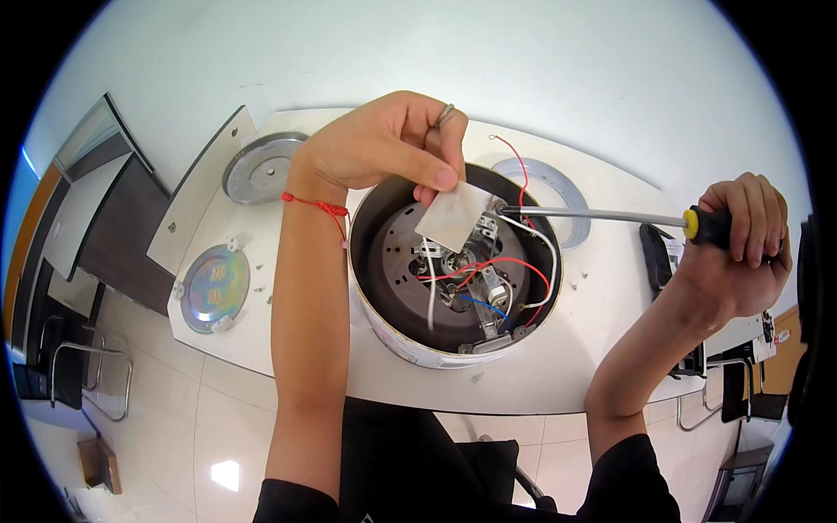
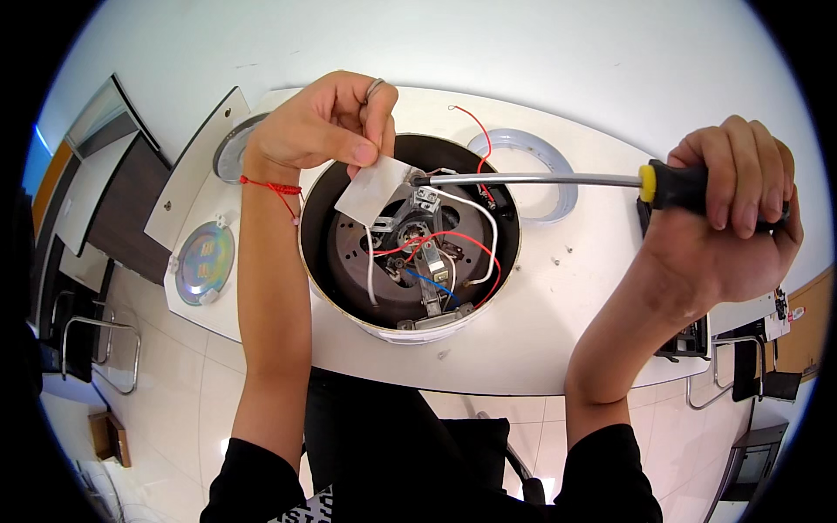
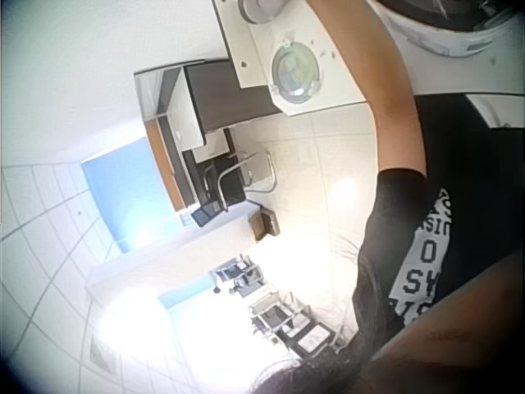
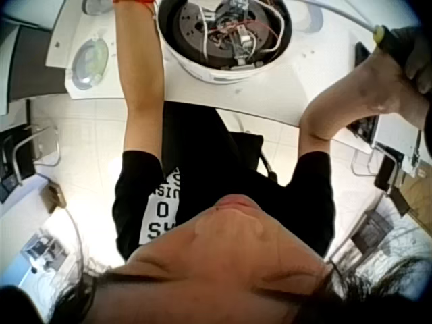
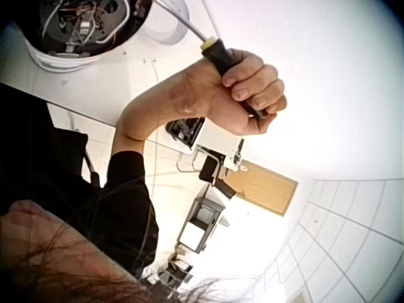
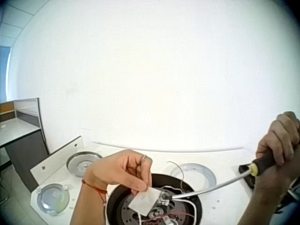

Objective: The person uses a screwdriver to tighten screws on a small white component inside a cylindrical device. They then use the screwdriver to adjust a metal bracket and secure the component within the device.

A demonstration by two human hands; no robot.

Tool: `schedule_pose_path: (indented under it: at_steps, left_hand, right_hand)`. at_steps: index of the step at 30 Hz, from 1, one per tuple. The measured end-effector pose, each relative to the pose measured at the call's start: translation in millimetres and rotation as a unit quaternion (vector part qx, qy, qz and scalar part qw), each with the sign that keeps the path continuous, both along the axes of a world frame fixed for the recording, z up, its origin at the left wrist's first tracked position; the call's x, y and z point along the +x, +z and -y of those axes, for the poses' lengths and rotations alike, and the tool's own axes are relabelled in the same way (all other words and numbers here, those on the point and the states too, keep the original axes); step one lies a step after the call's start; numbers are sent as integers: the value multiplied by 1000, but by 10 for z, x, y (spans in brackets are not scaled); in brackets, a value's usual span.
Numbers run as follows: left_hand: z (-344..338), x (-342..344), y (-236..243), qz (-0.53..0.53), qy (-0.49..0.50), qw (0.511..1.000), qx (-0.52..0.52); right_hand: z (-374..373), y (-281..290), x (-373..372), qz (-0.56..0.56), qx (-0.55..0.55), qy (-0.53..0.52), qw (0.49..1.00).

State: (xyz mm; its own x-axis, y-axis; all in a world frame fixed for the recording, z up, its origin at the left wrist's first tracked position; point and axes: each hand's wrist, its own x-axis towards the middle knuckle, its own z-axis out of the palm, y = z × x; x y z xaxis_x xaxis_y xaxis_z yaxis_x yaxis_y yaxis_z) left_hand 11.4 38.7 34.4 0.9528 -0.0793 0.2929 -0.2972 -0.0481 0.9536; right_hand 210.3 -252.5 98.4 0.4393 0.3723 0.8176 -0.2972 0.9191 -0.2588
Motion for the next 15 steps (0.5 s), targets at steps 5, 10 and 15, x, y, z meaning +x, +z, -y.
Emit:
schedule_pose_path:
  at_steps: [5, 10, 15]
  left_hand:
    - [24, -1, 17, -7, -12, 1000, 3]
    - [29, 4, 13, 0, -21, 1000, 5]
    - [36, -24, 32, 1, -5, 1000, 9]
  right_hand:
    - [0, -4, 8, -1, 2, -6, 1000]
    - [0, -2, 8, -13, -9, 2, 1000]
    - [-35, -3, -33, 3, -6, 0, 1000]
